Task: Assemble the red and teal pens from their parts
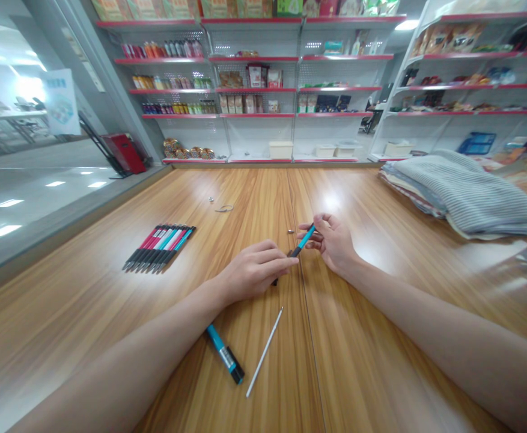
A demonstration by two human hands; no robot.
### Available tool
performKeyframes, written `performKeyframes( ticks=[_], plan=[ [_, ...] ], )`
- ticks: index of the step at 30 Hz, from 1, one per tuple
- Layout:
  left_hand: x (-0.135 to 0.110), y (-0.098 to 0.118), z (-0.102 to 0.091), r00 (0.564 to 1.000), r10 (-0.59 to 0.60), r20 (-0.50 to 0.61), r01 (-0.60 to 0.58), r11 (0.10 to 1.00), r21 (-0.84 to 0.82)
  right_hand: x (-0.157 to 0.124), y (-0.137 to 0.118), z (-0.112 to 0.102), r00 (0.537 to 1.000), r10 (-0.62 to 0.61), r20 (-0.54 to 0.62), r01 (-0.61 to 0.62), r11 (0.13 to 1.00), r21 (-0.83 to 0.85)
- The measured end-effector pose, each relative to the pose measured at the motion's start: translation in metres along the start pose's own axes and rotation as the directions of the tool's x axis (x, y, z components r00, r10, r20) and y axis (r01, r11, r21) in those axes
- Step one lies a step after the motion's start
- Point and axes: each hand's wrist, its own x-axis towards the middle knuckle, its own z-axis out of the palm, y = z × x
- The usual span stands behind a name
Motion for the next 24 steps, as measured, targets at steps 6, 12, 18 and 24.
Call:
performKeyframes(
  ticks=[6,12,18,24],
  plan=[
    [-0.001,0.0,0.0,0.997,-0.014,0.069,0.01,0.998,0.06,-0.008,-0.004,0.006,0.977,-0.088,0.194,0.129,0.969,-0.209],
    [0.001,0.002,-0.003,0.991,-0.108,0.075,0.1,0.989,0.11,-0.02,-0.005,0.014,0.934,-0.198,0.297,0.316,0.846,-0.429],
    [0.002,0.001,-0.003,0.987,-0.158,0.033,0.153,0.981,0.12,-0.021,-0.001,0.015,0.93,-0.264,0.258,0.362,0.787,-0.499],
    [0.0,0.001,-0.001,0.963,-0.264,-0.062,0.268,0.962,0.061,-0.024,-0.001,0.015,0.891,-0.266,0.367,0.436,0.727,-0.53]
  ],
)
